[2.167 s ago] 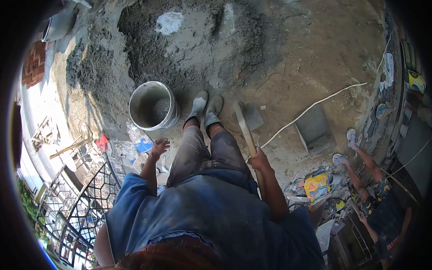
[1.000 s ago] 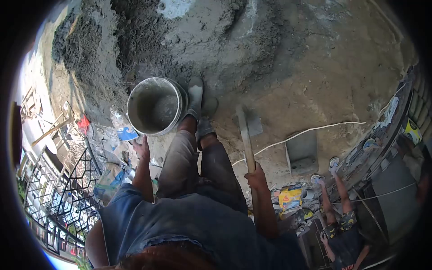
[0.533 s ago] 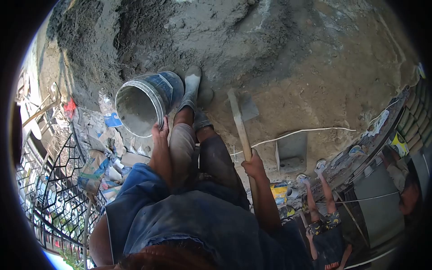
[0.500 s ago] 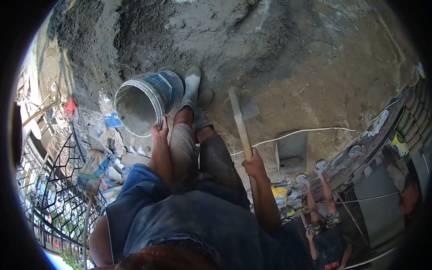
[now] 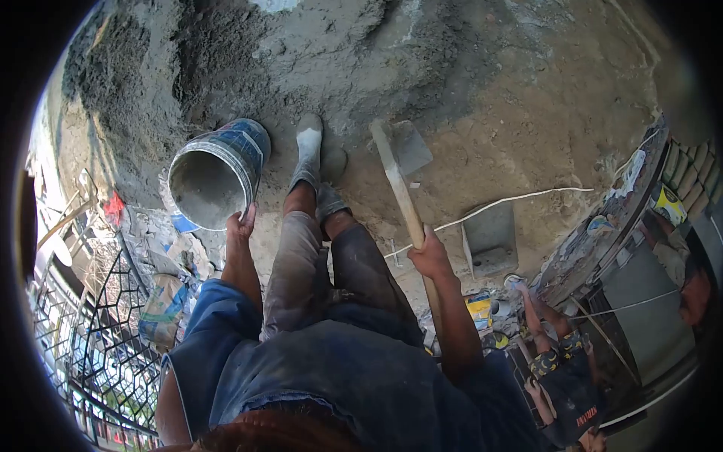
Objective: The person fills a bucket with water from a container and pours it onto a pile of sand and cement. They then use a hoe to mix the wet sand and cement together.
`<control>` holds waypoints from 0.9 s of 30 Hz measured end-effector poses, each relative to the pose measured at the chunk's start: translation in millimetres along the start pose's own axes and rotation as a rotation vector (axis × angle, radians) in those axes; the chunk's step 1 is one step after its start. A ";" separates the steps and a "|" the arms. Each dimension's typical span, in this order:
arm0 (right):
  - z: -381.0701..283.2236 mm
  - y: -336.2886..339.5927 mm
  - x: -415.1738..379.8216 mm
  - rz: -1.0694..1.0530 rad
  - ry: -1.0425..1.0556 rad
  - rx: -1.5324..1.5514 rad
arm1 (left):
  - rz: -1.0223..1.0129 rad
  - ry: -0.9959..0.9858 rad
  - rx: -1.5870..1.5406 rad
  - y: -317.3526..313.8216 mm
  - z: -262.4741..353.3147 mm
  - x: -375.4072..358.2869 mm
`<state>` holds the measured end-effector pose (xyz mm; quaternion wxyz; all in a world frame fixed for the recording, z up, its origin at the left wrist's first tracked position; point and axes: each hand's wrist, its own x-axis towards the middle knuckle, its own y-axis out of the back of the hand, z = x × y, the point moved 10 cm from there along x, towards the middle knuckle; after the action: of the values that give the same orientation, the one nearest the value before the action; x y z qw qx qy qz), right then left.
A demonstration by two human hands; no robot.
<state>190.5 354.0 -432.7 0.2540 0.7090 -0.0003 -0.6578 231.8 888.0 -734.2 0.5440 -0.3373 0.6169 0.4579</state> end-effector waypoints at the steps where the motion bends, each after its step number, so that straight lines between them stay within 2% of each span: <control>1: -0.7 0.5 -2.0 -0.003 -0.007 -0.017 | -0.008 0.102 -0.045 -13.0 -6.5 -8.9; 4: -2.3 6.2 -5.4 0.038 0.033 -0.032 | -0.155 0.060 0.122 -34.2 -19.5 -20.2; 8: -2.1 19.5 -19.1 0.070 0.129 0.102 | 0.029 -0.106 0.509 -44.9 -49.2 -51.4; 10: -25.7 41.7 -46.6 0.058 0.205 0.318 | -0.169 -0.368 1.056 -101.2 -76.1 -104.2; 12: -35.7 64.1 -68.1 0.118 0.229 0.466 | -0.707 -0.405 1.383 -176.4 -150.9 -180.9; 13: -41.4 81.3 -79.3 0.137 0.179 0.529 | -0.869 -0.318 1.327 -194.5 -192.8 -221.8; 14: -44.7 98.2 -88.6 0.155 0.128 0.592 | -1.027 -0.234 1.441 -207.7 -240.5 -267.4; 15: -51.4 118.1 -94.8 0.209 0.176 0.686 | -1.266 -0.138 1.531 -207.4 -291.0 -306.2; 17: -66.2 161.1 -104.9 0.304 0.265 0.857 | -1.512 0.286 1.678 -172.2 -375.1 -392.1; 19: -89.0 215.2 -102.3 0.392 0.375 0.979 | -1.631 0.625 1.720 -137.7 -427.9 -455.1; 20: -100.0 244.0 -93.1 0.440 0.444 1.024 | -1.631 0.644 1.741 -132.5 -444.0 -466.3; 22: -126.6 293.5 -49.7 0.416 0.519 1.105 | -1.923 0.667 1.699 -130.8 -471.3 -490.6; 23: -139.8 314.8 -20.5 0.422 0.503 1.134 | -1.823 0.631 1.751 -134.9 -479.2 -463.5; 25: -167.4 347.8 41.1 0.451 0.507 1.115 | -1.461 0.143 1.841 -199.1 -469.4 -399.3; 27: -167.0 315.5 134.8 0.401 0.422 1.177 | -1.366 -0.243 1.832 -267.8 -447.2 -355.5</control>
<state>469.8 94.2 -443.8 -0.0641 0.8296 -0.4426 -0.3343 378.8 347.5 -443.8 0.7758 -0.0325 0.3502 -0.5238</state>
